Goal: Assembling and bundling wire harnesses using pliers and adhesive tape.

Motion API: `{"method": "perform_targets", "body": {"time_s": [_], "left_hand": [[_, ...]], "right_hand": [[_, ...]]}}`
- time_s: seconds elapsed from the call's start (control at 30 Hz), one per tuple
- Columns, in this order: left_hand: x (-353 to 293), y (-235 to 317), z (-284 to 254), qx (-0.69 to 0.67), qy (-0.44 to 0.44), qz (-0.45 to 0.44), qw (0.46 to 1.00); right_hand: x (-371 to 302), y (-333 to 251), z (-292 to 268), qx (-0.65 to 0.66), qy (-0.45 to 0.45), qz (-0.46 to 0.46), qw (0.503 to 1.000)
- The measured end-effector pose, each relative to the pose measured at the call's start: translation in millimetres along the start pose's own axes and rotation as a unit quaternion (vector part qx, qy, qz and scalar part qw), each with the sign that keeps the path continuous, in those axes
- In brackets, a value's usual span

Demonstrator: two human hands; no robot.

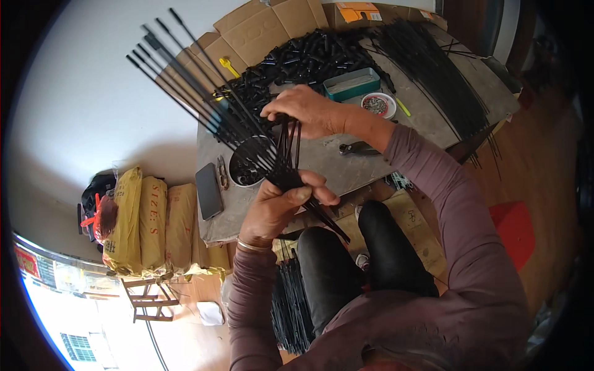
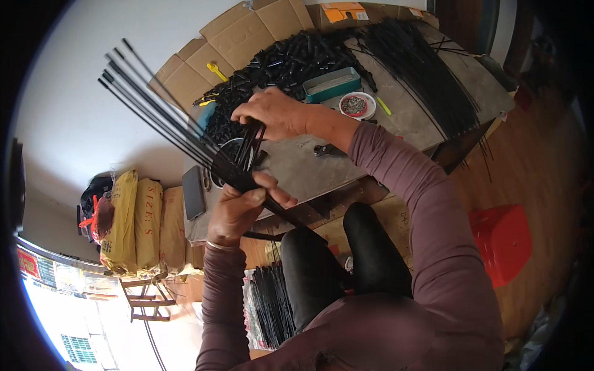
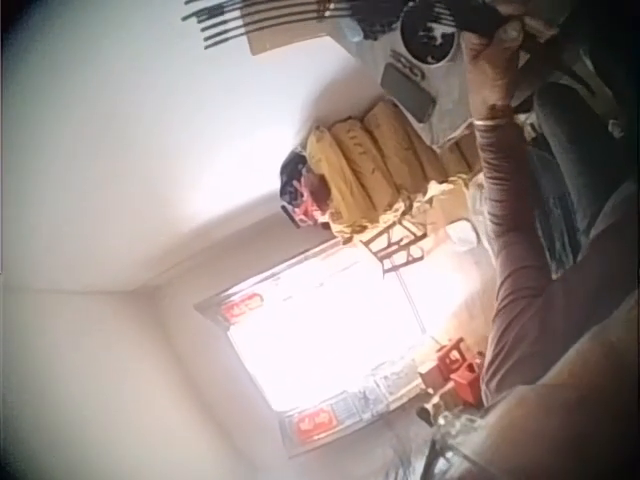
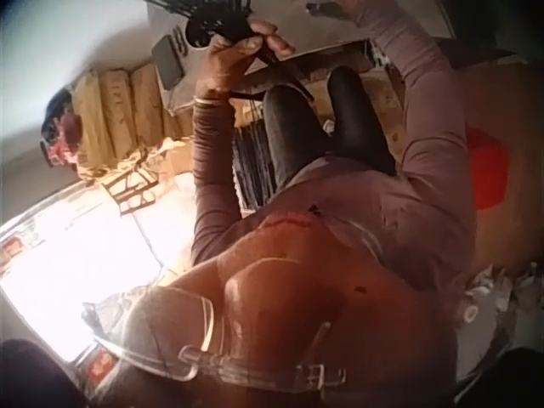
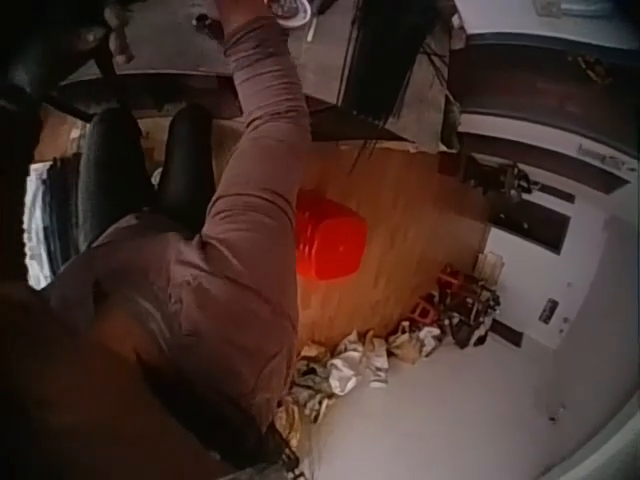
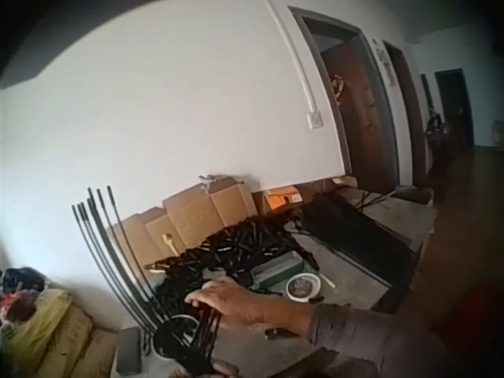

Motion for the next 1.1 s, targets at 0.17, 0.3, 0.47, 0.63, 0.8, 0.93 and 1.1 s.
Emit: {"method": "perform_targets", "body": {"time_s": [0.17, 0.3, 0.47, 0.63, 0.8, 0.93, 1.1], "left_hand": [[16, 25, 3, -0.005, -0.024, -0.032, 0.999], [16, 41, 7, -0.001, -0.064, -0.014, 0.998], [16, 40, 21, 0.01, -0.112, 0.028, 0.993], [19, -60, -28, 0.09, 0.059, -0.038, 0.994], [23, -91, -43, -0.013, 0.089, -0.103, 0.991], [24, -98, -49, -0.017, 0.063, -0.157, 0.985], [19, -91, -45, 0.06, 0.2, -0.076, 0.975]], "right_hand": [[-16, -46, 14, 0.25, -0.157, 0.085, 0.951], [-4, -54, 5, 0.28, -0.06, 0.084, 0.955], [-9, 7, -4, -0.046, 0.039, -0.014, 0.998], [-18, 86, 16, -0.333, -0.184, 0.155, 0.912], [-47, 89, -7, 0.156, -0.173, 0.308, 0.923], [-19, 17, -7, 0.678, -0.01, 0.313, 0.665], [-16, -6, -4, 0.632, 0.024, 0.338, 0.697]]}}
Point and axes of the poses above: each hand's wrist, its own x-axis towards the middle knuckle, its own z-axis out of the palm, y = z × x, the point moved 6 cm from there along x, towards the middle knuckle
